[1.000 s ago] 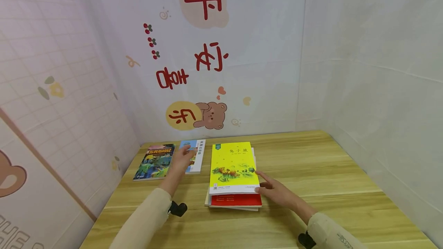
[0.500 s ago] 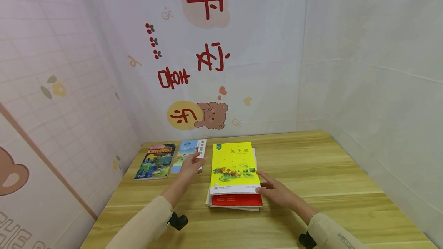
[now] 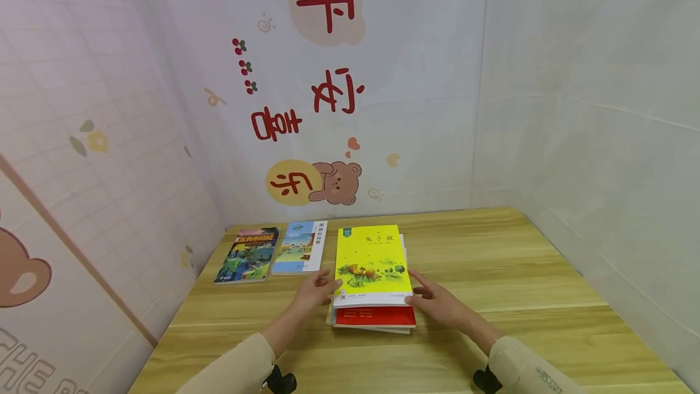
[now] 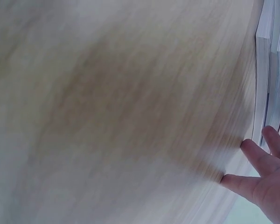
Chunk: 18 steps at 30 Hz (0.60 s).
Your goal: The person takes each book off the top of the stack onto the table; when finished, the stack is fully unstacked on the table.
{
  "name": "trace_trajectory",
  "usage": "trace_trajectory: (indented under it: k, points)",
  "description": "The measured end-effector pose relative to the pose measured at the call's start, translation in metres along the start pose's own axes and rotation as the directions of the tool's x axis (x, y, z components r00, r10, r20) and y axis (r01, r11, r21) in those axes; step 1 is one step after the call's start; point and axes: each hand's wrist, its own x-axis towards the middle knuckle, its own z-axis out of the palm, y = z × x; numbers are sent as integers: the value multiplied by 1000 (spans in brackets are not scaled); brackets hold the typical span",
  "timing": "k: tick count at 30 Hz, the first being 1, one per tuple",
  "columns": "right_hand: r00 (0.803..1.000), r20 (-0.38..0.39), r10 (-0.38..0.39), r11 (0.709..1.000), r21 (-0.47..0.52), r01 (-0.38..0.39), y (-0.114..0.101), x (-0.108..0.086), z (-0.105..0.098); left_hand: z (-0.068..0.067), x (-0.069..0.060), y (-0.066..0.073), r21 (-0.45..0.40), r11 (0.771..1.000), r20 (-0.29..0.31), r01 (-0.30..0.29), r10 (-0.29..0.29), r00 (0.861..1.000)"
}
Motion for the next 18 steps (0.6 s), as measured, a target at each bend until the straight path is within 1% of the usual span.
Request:
trace_trajectory:
  k: [5,7,10,15,18]
  points:
    - [1000,-14,15,1000,-4,-15,0,0,0,8,-6,-5,14,999,-2,33,-33,999]
    - [1000,-15,16,1000,0,-16,1,0,0,10,-7,-8,10,999,-6,35,-35,999]
    - [1000,-13,11,1000,3,-11,2,1,0,12,-6,-11,3,1000,-5,30,-30,1000]
    - [1000,-10,3,1000,0,-3,3,1,0,11,-6,-16,10,1000,42,-6,6,999]
    - [1000,-12,1,1000,-1,-1,3,2,0,11,-6,-18,21,999,56,-27,26,998]
